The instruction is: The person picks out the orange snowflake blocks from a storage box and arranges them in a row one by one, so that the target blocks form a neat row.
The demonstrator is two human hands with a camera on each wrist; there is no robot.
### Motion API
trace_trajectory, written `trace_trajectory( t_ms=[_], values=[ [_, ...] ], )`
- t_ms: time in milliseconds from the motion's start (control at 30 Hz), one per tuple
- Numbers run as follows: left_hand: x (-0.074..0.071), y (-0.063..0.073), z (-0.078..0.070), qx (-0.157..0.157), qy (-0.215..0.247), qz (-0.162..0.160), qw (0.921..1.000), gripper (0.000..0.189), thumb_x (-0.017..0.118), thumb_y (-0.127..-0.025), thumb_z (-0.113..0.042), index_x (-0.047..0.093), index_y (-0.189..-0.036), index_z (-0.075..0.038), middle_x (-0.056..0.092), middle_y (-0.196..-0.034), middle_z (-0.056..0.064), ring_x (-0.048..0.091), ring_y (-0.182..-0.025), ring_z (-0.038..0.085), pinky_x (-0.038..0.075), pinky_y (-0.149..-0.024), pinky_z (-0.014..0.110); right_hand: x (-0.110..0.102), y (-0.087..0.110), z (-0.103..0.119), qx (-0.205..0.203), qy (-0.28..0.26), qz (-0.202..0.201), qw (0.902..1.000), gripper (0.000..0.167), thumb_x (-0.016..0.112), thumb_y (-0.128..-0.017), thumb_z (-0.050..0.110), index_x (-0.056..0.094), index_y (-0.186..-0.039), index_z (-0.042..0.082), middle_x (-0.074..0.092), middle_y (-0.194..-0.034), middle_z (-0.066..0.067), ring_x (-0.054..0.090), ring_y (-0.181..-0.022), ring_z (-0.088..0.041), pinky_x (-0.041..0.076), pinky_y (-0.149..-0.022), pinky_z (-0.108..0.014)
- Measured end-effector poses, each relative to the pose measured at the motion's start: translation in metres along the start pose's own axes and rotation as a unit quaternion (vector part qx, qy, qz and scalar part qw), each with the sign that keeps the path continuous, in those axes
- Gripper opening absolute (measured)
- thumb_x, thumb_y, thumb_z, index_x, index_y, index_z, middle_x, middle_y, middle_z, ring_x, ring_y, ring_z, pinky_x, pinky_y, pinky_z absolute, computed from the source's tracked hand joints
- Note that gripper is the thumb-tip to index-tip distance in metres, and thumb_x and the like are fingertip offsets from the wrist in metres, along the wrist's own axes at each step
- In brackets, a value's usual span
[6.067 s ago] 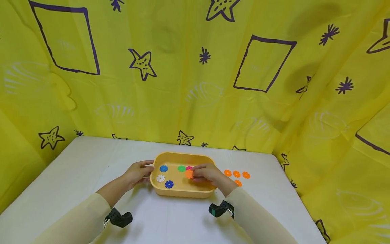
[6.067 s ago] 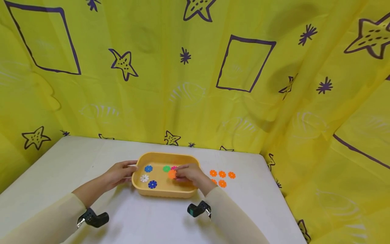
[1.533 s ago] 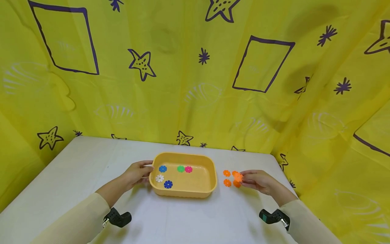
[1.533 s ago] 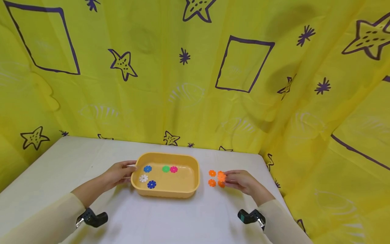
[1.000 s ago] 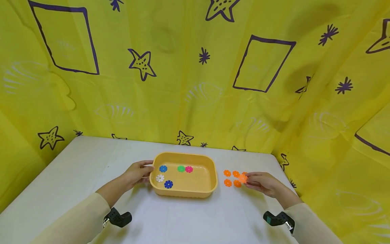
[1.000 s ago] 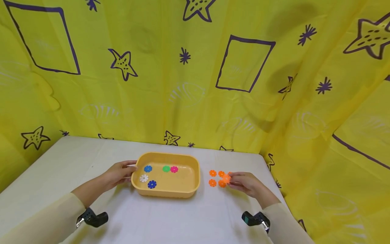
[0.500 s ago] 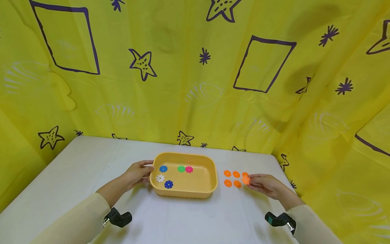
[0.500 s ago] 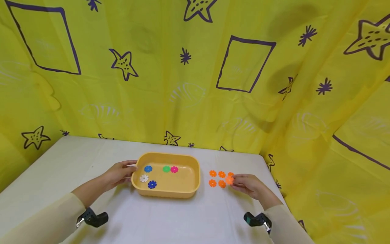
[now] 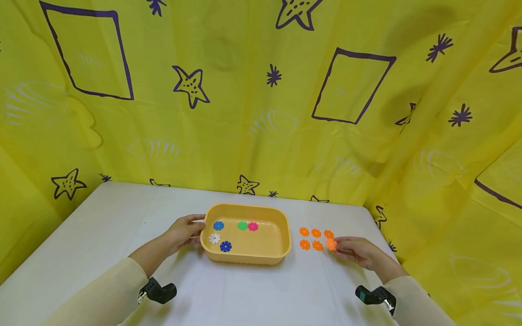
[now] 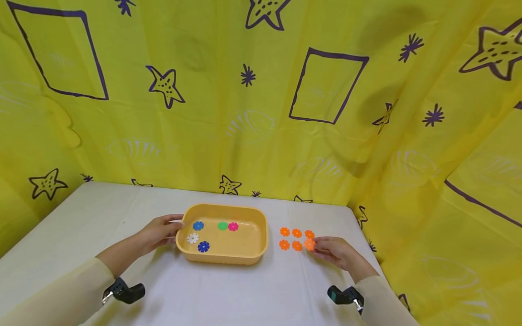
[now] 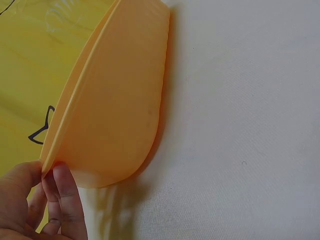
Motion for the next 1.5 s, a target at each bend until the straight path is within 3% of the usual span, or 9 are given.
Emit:
trace_trajectory(
  t_ms=[400,1200,1500],
  values=[
    [0.002,0.000,0.001,-0.009,-0.002,-0.002,1.0000,0.052,0.057,-0.099,-0.019,0.041,-0.147,-0.005,0.061,-0.121,0.019,0.062,-0.083,0.016,0.054,-0.070,0.026,-0.003,-0.004,-0.010,0.009,-0.002,-0.026,0.9996,0.041,0.058,-0.095,-0.002,0.048,-0.132,-0.015,0.069,-0.093,-0.007,0.070,-0.085,-0.018,0.058,-0.082,-0.031],
    [0.002,-0.001,0.002,-0.012,-0.001,-0.007,0.9999,0.050,0.057,-0.099,-0.019,0.043,-0.146,-0.006,0.061,-0.120,0.018,0.062,-0.082,0.017,0.054,-0.070,0.026,-0.006,-0.007,-0.018,0.014,-0.023,-0.032,0.9991,0.040,0.058,-0.095,-0.003,0.049,-0.131,-0.017,0.070,-0.091,-0.007,0.071,-0.083,-0.017,0.058,-0.081,-0.028],
    [0.000,-0.002,0.001,-0.013,0.002,0.004,0.9999,0.053,0.056,-0.100,-0.020,0.040,-0.148,-0.006,0.061,-0.120,0.017,0.062,-0.082,0.016,0.053,-0.070,0.025,-0.005,-0.010,-0.016,0.002,-0.014,-0.059,0.9981,0.047,0.057,-0.095,-0.004,0.041,-0.134,-0.022,0.071,-0.088,-0.006,0.071,-0.080,-0.016,0.058,-0.078,-0.027]
  ],
)
Point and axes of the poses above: each hand's wrist, its own y-axis away from the middle knuckle, its own x-axis out of the palm, z = x × y, the point moved 4 cm from there along -y, towards the middle knuckle
